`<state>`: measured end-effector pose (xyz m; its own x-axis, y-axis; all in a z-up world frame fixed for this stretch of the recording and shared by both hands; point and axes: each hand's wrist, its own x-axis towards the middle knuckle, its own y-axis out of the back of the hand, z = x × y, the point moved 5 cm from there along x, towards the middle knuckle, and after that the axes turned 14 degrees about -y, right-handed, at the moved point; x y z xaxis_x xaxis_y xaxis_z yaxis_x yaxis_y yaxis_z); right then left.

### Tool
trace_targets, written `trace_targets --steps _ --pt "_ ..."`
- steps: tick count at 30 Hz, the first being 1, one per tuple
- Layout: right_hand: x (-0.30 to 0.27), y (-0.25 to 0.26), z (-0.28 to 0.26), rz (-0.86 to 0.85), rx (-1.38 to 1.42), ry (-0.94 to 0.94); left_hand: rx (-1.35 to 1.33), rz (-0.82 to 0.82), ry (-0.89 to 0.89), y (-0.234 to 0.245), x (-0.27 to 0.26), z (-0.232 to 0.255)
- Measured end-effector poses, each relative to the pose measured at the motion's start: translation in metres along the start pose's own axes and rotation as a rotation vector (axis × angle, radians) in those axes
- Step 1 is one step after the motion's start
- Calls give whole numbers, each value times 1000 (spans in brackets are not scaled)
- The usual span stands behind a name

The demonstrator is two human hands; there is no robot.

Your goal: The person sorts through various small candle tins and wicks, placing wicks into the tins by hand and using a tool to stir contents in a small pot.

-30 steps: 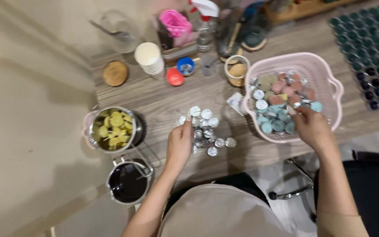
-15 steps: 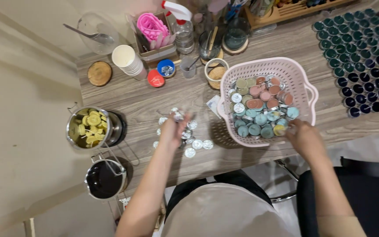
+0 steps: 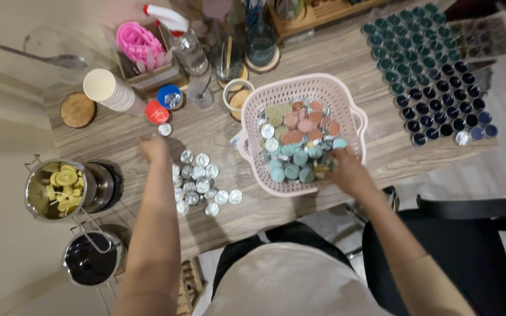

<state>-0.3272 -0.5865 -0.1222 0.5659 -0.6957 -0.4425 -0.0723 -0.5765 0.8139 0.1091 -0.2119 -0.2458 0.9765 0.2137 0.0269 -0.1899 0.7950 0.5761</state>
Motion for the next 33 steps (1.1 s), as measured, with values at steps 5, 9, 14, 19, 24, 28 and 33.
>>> trace_targets --steps 5,9,14,19,24,28,33 --pt "11 -7 4 28 29 66 114 43 -439 37 -76 32" --pt "6 17 -3 -58 83 -40 -68 -124 -494 76 -167 88" --pt "-22 58 -40 -156 182 -269 -209 -643 -227 88 -266 124" --pt "-59 38 -129 -334 387 35 -547 -1239 -173 83 -299 168" --pt "-94 3 -220 -233 482 401 -787 -1063 187 101 -260 170" --pt "-120 -13 -259 -97 373 453 -853 -881 300 143 -220 143" --pt "-137 -29 -292 13 464 505 -956 -661 348 198 -182 118"
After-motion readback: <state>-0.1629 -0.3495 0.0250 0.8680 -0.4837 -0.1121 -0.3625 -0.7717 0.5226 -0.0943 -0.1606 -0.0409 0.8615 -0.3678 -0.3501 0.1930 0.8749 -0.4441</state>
